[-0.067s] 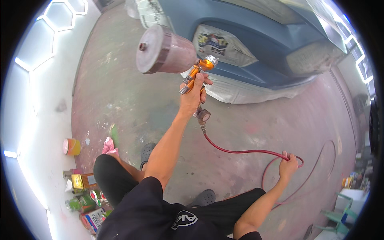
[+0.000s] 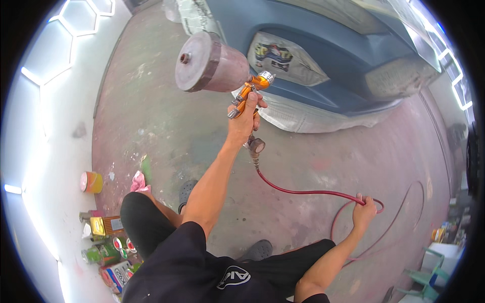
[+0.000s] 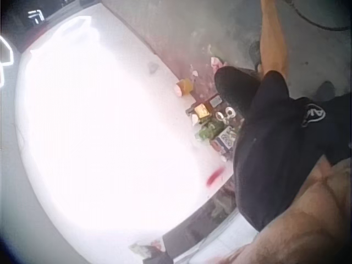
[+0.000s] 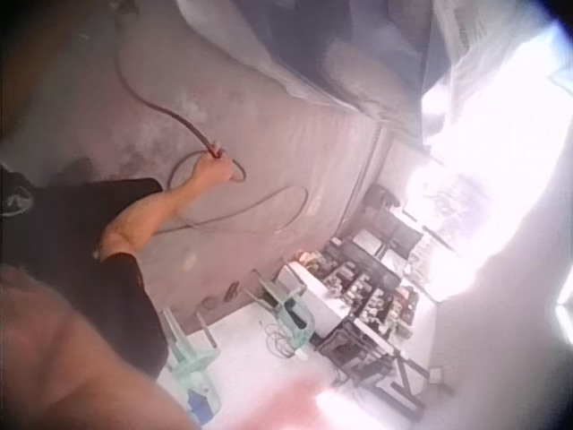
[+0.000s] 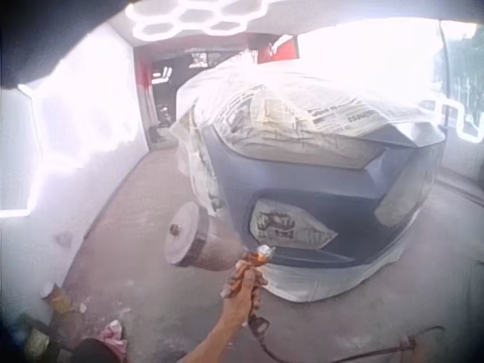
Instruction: The person uses a spray gun to apply paint to a car part that is masked with newspaper and plastic. They move around the part, spraying different sections in steady passes, then briefly pause to adjust the spray gun before continuing.
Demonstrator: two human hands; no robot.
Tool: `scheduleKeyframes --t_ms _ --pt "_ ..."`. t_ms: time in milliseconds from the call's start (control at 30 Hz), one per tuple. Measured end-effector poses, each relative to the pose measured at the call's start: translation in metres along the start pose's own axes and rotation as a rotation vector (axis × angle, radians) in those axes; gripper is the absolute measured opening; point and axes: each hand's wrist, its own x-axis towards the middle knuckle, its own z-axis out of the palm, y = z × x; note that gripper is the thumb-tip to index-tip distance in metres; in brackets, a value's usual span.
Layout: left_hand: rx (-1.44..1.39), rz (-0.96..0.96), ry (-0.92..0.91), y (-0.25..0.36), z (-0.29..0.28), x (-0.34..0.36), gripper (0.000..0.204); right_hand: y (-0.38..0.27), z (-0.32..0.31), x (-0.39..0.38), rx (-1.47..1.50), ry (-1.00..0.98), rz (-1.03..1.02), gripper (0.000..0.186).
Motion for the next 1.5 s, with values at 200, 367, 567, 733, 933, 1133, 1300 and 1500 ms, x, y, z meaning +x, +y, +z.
scheduleKeyframes --t_ms 200,367,567,733,933,1133,1300,1500 --pt "0.061 -0.120 0.236 0.001 -0.084 0.039 0.050 -0.019 0.002 -0.005 -0.015 -0.134 -0.083 0.038" --pt "0.082 -0.102 0.403 0.000 -0.142 0.089 0.049 -0.053 -0.002 -0.003 0.014 -0.208 -0.070 0.038" --pt "0.124 -0.083 0.484 0.009 -0.191 0.143 0.053 -0.076 -0.004 -0.010 0.009 -0.249 -0.126 0.040" --pt "0.152 -0.115 0.436 0.036 -0.191 0.163 0.054 -0.081 -0.006 -0.011 0.037 -0.305 -0.031 0.040" --pt "0.162 -0.127 0.236 0.058 -0.176 0.140 0.054 -0.111 0.004 -0.008 0.004 -0.390 -0.109 0.034" --pt "0.076 -0.120 -0.070 0.081 -0.172 0.103 0.054 -0.152 0.009 -0.007 0.010 -0.531 -0.102 0.034" --pt "0.204 -0.081 0.106 0.083 -0.188 0.144 0.054 -0.157 0.024 -0.005 0.022 -0.518 -0.143 0.037" --pt "0.242 -0.003 0.344 0.096 -0.215 0.211 0.055 -0.176 0.020 -0.010 0.041 -0.585 -0.093 0.037"
